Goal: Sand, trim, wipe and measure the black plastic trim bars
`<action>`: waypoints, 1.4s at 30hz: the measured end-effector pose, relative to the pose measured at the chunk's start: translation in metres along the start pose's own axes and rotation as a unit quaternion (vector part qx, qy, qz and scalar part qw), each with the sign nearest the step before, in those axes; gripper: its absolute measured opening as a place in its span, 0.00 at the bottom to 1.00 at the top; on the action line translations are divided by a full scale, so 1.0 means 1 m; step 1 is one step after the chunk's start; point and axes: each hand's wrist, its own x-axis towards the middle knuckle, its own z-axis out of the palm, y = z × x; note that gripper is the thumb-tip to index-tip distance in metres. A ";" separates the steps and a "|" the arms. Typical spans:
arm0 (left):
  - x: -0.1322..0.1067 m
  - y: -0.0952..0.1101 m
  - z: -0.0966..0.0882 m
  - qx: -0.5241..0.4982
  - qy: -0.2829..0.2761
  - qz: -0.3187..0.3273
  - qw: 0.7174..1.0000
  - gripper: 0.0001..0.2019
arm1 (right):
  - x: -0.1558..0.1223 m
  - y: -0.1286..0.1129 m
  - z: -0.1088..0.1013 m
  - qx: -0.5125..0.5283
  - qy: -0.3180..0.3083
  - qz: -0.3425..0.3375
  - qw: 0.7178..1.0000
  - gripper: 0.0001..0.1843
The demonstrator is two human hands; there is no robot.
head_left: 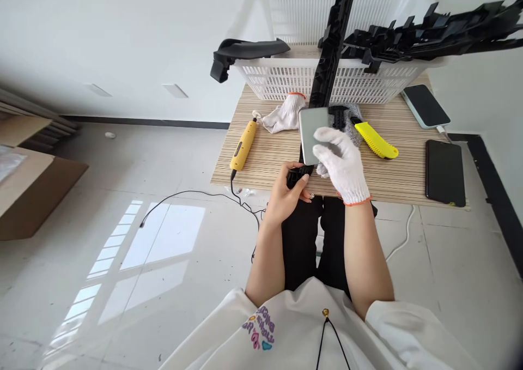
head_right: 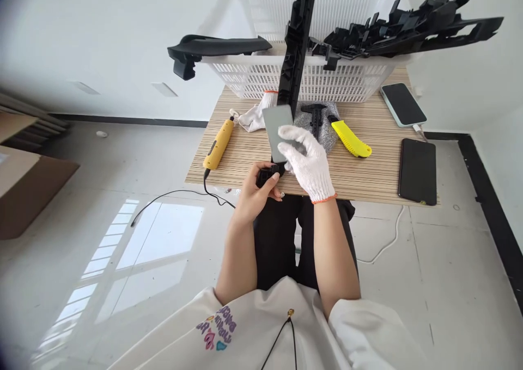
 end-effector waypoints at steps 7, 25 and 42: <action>0.001 -0.001 -0.001 -0.045 0.013 -0.038 0.998 0.22 | 0.003 0.002 -0.002 -0.008 -0.001 -0.014 1.000 0.13; -0.001 -0.008 0.012 -0.056 0.029 0.069 0.996 0.26 | -0.015 -0.005 -0.015 0.107 0.095 -0.058 0.988 0.12; 0.002 -0.016 0.003 0.017 0.034 0.150 0.988 0.22 | -0.047 0.007 0.015 0.076 -0.098 0.164 0.979 0.21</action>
